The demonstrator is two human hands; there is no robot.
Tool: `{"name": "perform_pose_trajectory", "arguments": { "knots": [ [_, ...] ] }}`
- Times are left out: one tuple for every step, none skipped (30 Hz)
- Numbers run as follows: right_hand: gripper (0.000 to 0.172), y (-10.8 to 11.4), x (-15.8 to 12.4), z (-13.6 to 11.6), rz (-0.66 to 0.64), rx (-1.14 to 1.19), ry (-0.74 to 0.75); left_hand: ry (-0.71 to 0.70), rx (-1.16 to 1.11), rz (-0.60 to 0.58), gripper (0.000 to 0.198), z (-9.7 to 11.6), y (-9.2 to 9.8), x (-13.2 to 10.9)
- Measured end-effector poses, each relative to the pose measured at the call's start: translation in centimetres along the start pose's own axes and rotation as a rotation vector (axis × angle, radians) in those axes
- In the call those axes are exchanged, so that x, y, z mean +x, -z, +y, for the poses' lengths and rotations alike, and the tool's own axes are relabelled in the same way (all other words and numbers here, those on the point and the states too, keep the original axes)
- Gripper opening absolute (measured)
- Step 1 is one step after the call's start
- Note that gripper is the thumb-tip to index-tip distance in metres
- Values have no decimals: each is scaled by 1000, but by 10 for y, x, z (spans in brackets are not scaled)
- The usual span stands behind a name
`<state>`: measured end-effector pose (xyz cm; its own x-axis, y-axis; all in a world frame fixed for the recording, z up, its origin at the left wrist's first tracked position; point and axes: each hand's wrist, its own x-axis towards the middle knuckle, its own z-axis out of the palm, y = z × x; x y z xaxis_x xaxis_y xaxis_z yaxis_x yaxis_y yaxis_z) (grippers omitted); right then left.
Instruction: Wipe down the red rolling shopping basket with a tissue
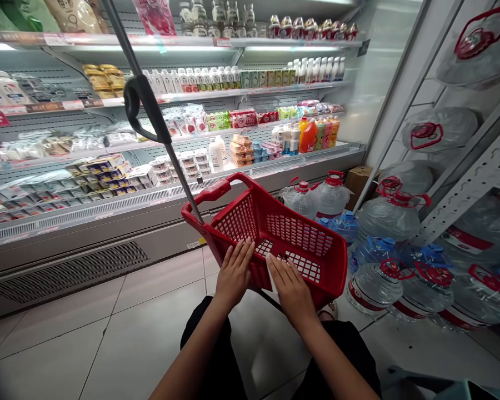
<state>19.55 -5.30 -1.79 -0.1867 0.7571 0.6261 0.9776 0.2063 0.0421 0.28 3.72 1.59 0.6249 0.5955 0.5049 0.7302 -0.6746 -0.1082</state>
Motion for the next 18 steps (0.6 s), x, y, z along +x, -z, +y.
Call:
{"name": "perform_pose_trajectory", "arguments": {
  "knots": [
    [83,5,-11,6,-7,-13,-17,16,-2,0,80,-3,0,2],
    [84,9,-21,12,-13,-25,-35,38,-5,2,81,-5,-1,4],
    [84,13,-30,16,-15,-35,-52,65,-7,5,82,-5,-3,5],
    [84,16,-37,19,-15,-45,-65,88,-6,6,83,-3,-5,6],
    [84,18,-41,21,-14,-51,-73,99,-4,4,83,0,-7,6],
    [83,17,-42,20,-12,-56,-75,94,0,-3,82,5,-9,6],
    [82,15,-39,17,-6,-60,-73,74,3,-12,81,10,-12,5],
    [82,12,-33,13,2,-62,-68,47,6,-23,79,15,-14,3],
    [81,7,-25,7,9,-60,-59,21,10,-31,78,20,-16,2],
    [80,1,-14,1,19,-57,-47,3,13,-36,76,24,-18,0],
    [80,-5,-4,-6,32,-52,-35,-4,18,-37,76,26,-20,-2],
    [79,-11,6,-12,45,-49,-25,-5,22,-34,75,27,-21,-3],
    [79,-15,15,-16,57,-47,-17,-5,26,-30,75,26,-22,-4],
    [79,-18,21,-19,61,-48,-13,-8,27,-26,75,24,-23,-4],
    [78,-20,24,-20,58,-52,-7,-14,25,-24,76,21,-23,-4],
    [79,-20,24,-19,50,-57,3,-20,20,-24,76,17,-24,-3],
    [79,-18,20,-16,35,-63,13,-24,12,-27,78,13,-24,-2],
    [79,-15,14,-11,19,-69,20,-23,2,-32,79,9,-24,0]
  ]
}}
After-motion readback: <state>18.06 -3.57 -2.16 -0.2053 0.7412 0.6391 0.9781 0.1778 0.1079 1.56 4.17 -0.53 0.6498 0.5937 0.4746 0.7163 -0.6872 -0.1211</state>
